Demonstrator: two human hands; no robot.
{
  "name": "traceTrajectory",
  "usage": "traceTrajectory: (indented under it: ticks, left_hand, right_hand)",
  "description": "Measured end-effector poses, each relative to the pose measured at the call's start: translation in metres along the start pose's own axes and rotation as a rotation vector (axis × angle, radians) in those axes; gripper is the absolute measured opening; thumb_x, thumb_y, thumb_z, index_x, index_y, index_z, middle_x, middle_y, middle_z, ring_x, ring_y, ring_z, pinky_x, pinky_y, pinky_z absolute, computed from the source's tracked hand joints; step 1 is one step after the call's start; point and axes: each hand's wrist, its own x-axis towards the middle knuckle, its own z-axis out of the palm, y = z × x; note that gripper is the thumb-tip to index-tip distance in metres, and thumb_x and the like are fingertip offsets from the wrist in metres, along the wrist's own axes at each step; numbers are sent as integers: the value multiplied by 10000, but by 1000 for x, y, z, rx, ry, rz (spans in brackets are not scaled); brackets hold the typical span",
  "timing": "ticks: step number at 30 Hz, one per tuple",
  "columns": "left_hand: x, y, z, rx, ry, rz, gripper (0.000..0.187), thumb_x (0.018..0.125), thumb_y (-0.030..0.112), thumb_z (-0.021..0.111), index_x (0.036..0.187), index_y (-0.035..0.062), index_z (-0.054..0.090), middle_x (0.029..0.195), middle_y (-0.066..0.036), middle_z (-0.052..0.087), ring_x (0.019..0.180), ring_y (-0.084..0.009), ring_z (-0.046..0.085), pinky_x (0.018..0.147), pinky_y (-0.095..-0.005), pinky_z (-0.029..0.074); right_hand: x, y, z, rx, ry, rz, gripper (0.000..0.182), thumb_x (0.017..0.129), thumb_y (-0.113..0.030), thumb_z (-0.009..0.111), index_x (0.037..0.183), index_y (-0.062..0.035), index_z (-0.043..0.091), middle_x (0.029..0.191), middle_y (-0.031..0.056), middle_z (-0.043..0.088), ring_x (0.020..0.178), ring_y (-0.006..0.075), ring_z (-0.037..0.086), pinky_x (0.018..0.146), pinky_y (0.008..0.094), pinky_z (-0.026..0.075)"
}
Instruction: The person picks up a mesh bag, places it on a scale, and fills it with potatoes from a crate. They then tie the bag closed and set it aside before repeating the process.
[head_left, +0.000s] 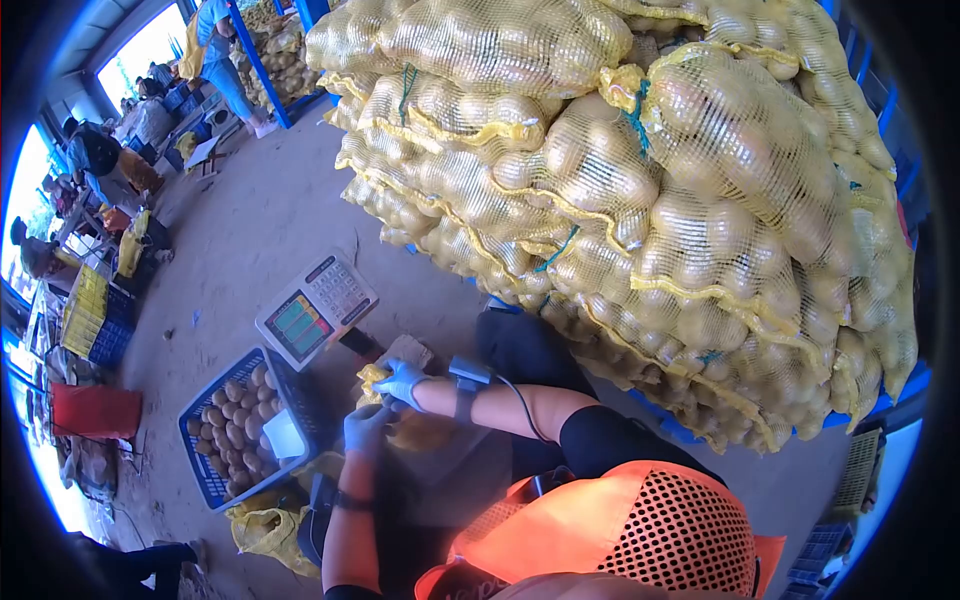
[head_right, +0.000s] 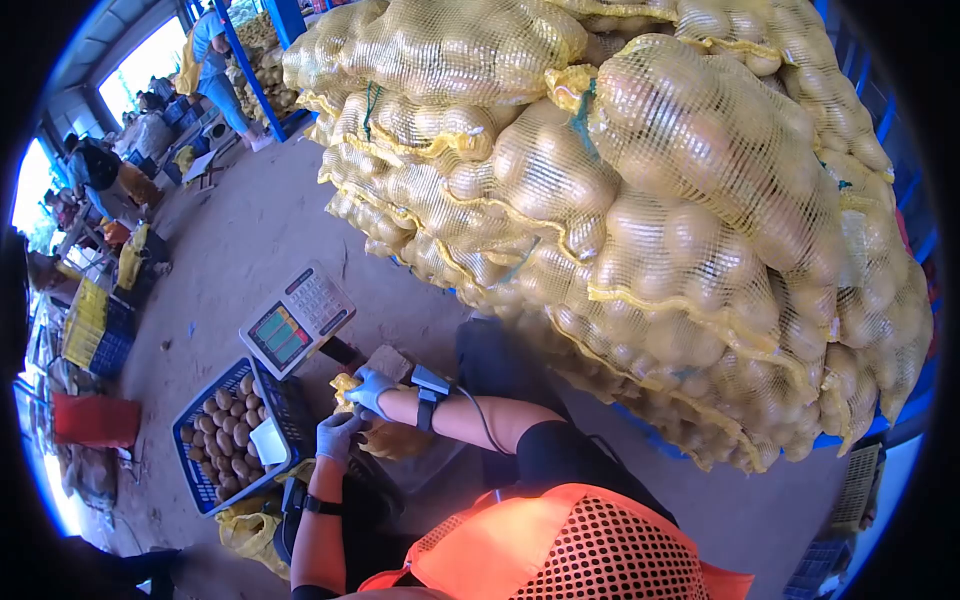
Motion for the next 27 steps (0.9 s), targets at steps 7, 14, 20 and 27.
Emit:
traceTrajectory:
  ticks: [7,14,20,27]
  left_hand:
    - [26,-22,-4,-112,142,-47,216,794,147,652,938,-13,652,747,-61,647,504,-119,552,462,-218,400]
    - [26,-5,4,-667,14,-246,145,784,262,668,782,125,621,657,20,583,504,-106,520,417,-224,335]
    - [20,9,16,-673,64,-229,144,815,208,667,816,68,630,655,6,586,497,-119,534,425,-234,375]
    - [6,-6,3,551,379,426,171,859,220,602,867,53,638,786,-134,657,679,-255,634,649,-336,508]
  right_hand:
    - [-17,-12,21,404,115,149,372,840,-143,644,1162,-149,458,786,67,607,505,148,586,401,311,512]
    - [-14,0,22,249,170,103,263,854,-177,627,1094,-144,524,811,54,615,553,133,587,418,296,488]
    - [-20,-1,16,481,103,34,275,834,-157,657,1082,-101,554,894,58,635,731,172,628,598,301,532]
    - [9,25,16,147,216,-164,341,797,-172,712,1075,-18,588,919,87,656,789,189,637,704,297,511]
